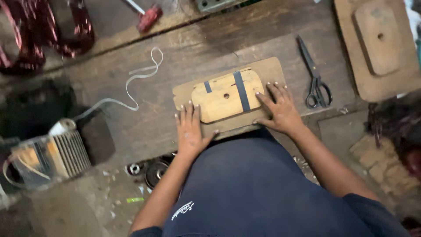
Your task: The person places a wound copper wire coil on a wooden template, ties it tightly with white string by hand, cuts the string with scissors, and lifts the bound coil off the template. They then set the finished coil on the bench with other completed coils and stack the wooden templates.
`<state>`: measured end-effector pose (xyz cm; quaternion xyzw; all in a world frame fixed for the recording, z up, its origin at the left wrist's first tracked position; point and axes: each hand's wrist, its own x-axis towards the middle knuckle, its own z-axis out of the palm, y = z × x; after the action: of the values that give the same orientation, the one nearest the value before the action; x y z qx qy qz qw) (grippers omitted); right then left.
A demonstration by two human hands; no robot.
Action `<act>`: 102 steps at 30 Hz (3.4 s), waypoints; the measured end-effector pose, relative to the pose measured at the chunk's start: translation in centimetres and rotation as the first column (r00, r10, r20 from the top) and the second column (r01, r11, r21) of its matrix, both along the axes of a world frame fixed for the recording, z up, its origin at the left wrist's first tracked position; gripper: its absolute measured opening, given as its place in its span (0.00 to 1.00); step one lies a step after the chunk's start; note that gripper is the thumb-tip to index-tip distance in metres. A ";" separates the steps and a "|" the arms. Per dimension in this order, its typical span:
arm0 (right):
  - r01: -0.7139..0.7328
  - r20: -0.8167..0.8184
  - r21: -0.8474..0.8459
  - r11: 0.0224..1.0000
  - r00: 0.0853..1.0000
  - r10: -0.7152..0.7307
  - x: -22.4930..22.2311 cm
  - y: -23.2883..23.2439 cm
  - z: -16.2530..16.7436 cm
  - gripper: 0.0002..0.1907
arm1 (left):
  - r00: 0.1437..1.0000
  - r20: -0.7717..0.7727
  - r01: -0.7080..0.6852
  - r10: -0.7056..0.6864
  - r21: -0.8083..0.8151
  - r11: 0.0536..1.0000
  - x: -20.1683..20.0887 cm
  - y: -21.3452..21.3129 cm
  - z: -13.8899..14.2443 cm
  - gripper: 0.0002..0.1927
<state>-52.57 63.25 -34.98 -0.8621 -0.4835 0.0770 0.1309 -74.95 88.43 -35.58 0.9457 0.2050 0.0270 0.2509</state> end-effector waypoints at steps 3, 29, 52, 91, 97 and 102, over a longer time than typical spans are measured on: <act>-0.087 -0.001 0.164 0.983 0.996 0.088 0.6 -0.7 -1.4 0.47 | 0.994 0.088 -0.070 0.065 0.051 0.996 0.0 -1.5 -2.0 0.54; -0.117 -0.050 0.266 0.957 0.990 0.135 0.8 -0.5 -1.5 0.26 | 0.922 0.347 -0.098 0.171 -0.219 0.971 -1.2 -0.4 -2.8 0.30; 0.803 -0.173 0.319 0.504 0.572 -0.802 15.2 -26.7 2.9 0.38 | 0.933 0.331 0.293 -0.143 -0.465 0.836 29.8 -8.6 6.6 0.28; 0.095 -0.170 0.031 0.995 0.982 -0.088 13.6 -3.5 6.5 0.49 | 0.520 -0.097 -0.838 0.849 -0.253 0.484 0.7 -14.8 6.4 0.45; 0.009 -0.156 0.029 1.000 0.988 -0.005 10.4 1.6 7.5 0.49 | 0.444 -0.015 -0.843 0.896 -0.346 0.412 -2.5 -13.6 5.4 0.44; 0.030 -0.145 0.002 1.000 0.989 -0.029 9.5 3.0 8.1 0.48 | 0.463 -0.090 -0.851 0.882 -0.324 0.414 -3.0 -11.1 4.7 0.44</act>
<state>-43.10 66.28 -26.89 -0.8610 -0.4601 0.1366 0.1686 -77.93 77.35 -30.93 0.6457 0.6525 0.1630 0.3616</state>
